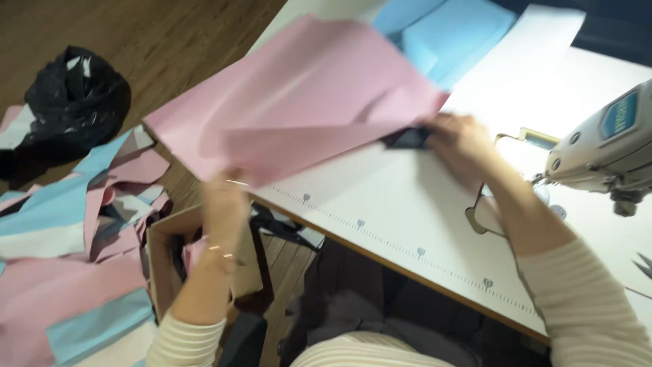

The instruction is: Sewing together multicolored leather panels using an industrial machine and sorting the resulting pieces into bins.

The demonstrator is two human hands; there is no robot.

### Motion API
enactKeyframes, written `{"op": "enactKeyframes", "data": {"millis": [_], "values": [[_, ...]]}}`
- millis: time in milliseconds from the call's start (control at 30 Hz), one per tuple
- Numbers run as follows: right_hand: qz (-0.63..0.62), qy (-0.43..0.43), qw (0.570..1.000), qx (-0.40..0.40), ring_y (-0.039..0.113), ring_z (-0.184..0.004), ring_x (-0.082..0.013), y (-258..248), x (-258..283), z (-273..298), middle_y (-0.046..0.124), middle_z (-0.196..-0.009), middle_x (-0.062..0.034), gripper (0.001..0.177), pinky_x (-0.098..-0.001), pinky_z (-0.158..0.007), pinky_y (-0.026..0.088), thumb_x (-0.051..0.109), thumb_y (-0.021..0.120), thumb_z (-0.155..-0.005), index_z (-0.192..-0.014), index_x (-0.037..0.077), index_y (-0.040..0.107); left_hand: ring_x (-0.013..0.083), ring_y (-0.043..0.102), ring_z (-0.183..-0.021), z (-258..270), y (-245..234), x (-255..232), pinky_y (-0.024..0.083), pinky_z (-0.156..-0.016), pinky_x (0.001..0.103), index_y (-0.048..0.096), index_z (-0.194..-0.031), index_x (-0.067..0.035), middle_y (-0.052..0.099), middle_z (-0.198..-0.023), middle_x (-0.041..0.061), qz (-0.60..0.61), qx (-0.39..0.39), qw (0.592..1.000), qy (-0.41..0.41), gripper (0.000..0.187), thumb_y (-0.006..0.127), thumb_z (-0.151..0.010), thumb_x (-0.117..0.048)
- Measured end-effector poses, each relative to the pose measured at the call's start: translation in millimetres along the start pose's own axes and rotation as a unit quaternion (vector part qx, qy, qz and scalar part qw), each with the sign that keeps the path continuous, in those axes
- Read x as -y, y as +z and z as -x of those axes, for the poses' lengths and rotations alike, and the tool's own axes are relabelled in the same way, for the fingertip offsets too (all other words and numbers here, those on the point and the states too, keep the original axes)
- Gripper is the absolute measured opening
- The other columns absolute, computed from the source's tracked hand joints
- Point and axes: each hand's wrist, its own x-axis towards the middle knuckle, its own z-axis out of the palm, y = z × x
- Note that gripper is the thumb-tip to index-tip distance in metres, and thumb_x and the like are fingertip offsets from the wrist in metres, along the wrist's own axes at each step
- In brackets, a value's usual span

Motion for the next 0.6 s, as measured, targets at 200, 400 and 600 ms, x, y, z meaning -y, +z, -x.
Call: {"op": "enactKeyframes", "data": {"millis": [200, 400, 600], "values": [[-0.217, 0.081, 0.932, 0.278, 0.067, -0.111, -0.0360, -34.5, 75.5, 31.4, 0.060, -0.137, -0.0210, 0.102, -0.0474, -0.102, 0.049, 0.038, 0.073, -0.087, -0.165, 0.015, 0.012, 0.0124, 0.043, -0.068, -83.2, -129.0, -6.0, 0.030, -0.057, 0.032, 0.069, -0.097, 0.002, 0.055, -0.079, 0.002, -0.038, -0.264, 0.948, 0.174, 0.031, 0.052, -0.116, -0.015], [-0.216, -0.203, 0.927, 0.229, 0.060, -0.123, -0.0342, -50.6, 96.2, 54.6, 0.055, -0.147, -0.0211, 0.097, -0.0477, -0.104, 0.041, 0.038, 0.073, -0.085, -0.159, 0.006, 0.019, 0.0189, 0.048, -0.068, -134.2, -120.3, -22.3, 0.035, -0.060, 0.036, 0.069, -0.105, -0.001, 0.056, -0.077, 0.006, -0.039, -0.209, 0.943, 0.257, 0.018, 0.053, -0.107, -0.010], [-0.053, -0.102, 0.980, 0.164, 0.059, -0.123, -0.0267, 28.6, 30.7, -7.9, 0.062, -0.133, -0.0071, 0.045, -0.0410, -0.106, 0.053, 0.000, 0.061, -0.088, -0.131, 0.012, 0.060, 0.0254, 0.053, -0.068, -155.1, -64.6, -57.3, 0.041, -0.063, 0.040, 0.070, -0.114, -0.003, 0.058, -0.075, 0.010, -0.048, -0.158, 0.929, 0.330, 0.022, 0.055, -0.098, -0.004]]}}
